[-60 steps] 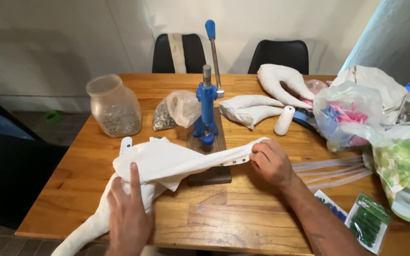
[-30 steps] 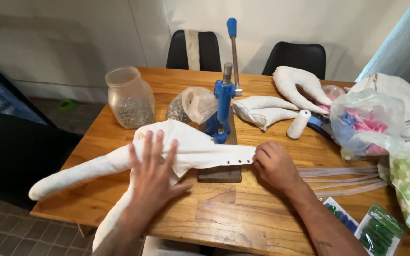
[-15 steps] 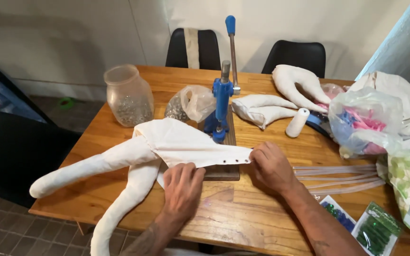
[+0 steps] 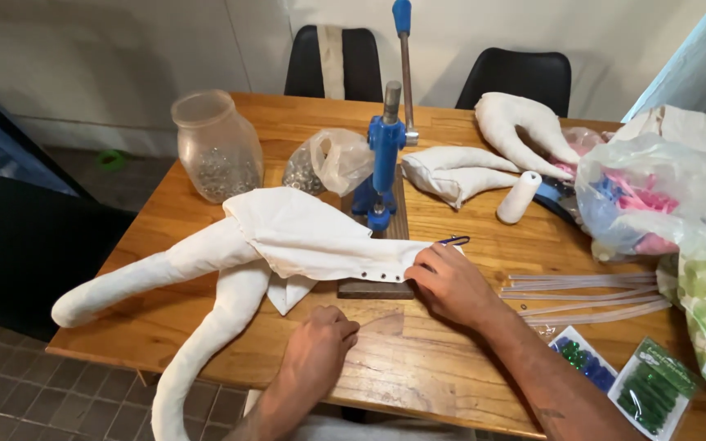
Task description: Attaching metal hardware to a white fabric piece using a manual press machine
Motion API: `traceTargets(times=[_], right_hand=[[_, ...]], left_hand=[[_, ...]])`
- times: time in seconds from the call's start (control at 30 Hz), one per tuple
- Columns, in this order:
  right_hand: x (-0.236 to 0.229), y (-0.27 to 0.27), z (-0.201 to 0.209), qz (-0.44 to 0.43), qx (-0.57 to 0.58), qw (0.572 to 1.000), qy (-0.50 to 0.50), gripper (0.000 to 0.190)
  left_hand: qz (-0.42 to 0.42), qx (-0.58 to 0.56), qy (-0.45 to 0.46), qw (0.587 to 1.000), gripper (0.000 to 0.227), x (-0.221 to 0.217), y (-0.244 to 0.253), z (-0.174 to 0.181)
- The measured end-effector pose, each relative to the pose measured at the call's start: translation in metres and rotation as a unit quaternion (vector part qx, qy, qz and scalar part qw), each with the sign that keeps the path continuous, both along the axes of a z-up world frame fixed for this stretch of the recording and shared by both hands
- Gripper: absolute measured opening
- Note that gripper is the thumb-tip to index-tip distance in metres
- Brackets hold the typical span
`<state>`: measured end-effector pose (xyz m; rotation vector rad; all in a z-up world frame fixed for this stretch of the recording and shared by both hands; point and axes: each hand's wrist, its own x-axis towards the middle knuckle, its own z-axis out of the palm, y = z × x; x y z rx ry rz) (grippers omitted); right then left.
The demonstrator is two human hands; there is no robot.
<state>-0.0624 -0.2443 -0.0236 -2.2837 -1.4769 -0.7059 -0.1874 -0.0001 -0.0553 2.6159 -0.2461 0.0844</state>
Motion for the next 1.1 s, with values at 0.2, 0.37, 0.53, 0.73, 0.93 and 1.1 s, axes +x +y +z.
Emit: traceTargets(times=[0.2, 0.37, 0.53, 0.73, 0.93, 1.1], right_hand=[[-0.006, 0.001, 0.007, 0.039, 0.012, 0.999, 0.020, 0.014], [-0.014, 0.010, 0.007, 0.059, 0.023, 0.998, 0.020, 0.024], [-0.016, 0.020, 0.006, 0.049, 0.020, 0.999, 0.013, 0.020], [-0.019, 0.030, 0.003, 0.043, 0.033, 0.998, 0.041, 0.026], [-0.018, 0.038, -0.012, 0.038, 0.032, 0.998, 0.025, 0.014], [-0.016, 0.040, -0.015, 0.027, 0.082, 0.995, 0.049, 0.013]], left_hand=[[-0.022, -0.028, -0.204, 0.978, 0.017, -0.019, 0.019, -0.018], [-0.010, -0.025, -0.232, 0.972, 0.029, -0.025, 0.038, -0.022], [0.098, -0.039, -0.246, 0.964, 0.029, -0.021, 0.065, -0.007], [0.159, -0.029, -0.313, 0.936, 0.024, -0.014, 0.083, 0.023], [0.130, -0.024, -0.318, 0.939, 0.019, -0.009, 0.117, 0.086], [0.126, 0.141, -0.457, 0.869, 0.020, 0.085, 0.182, 0.148]])
